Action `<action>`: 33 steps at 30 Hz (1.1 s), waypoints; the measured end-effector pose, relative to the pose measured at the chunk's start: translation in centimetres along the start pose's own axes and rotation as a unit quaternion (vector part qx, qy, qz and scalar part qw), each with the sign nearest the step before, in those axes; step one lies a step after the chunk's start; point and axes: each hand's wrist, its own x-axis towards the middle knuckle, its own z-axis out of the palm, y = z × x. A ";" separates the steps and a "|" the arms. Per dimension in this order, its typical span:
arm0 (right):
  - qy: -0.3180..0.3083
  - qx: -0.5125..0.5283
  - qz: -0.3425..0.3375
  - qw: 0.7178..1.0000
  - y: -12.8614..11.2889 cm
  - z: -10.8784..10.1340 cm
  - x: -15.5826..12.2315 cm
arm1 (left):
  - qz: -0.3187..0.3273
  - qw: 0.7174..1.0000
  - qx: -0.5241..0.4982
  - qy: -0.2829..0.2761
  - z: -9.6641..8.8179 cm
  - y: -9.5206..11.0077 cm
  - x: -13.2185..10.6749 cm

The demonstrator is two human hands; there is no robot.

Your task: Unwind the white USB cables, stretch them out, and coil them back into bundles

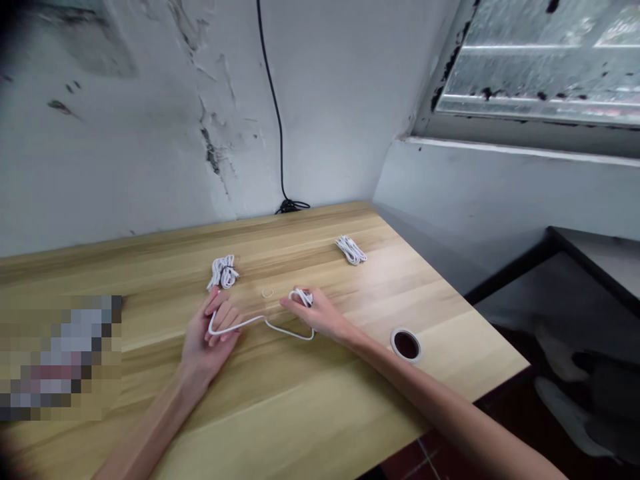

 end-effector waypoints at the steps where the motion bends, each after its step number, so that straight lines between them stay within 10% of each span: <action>1: 0.000 -0.022 -0.014 1.000 0.0 0.1 -0.1 | -0.017 1.000 -0.009 -0.013 0.0 0.1 -0.1; 11: -0.043 0.149 0.033 0.987 1.1 0.3 0.1 | -0.029 0.999 -0.040 -0.015 0.6 0.2 -0.4; 25: -0.051 -0.274 -0.126 0.952 0.9 0.5 -1.1 | -0.026 0.998 -0.045 -0.021 0.4 -0.1 -0.2; 29: 0.052 -0.182 -0.120 0.975 0.4 0.5 -0.7 | -0.019 0.999 -0.029 -0.027 0.4 -0.2 -0.2; 33: 0.014 0.098 -0.068 0.993 -0.7 0.9 -0.4 | -0.049 0.996 0.067 -0.038 0.8 -0.9 -0.2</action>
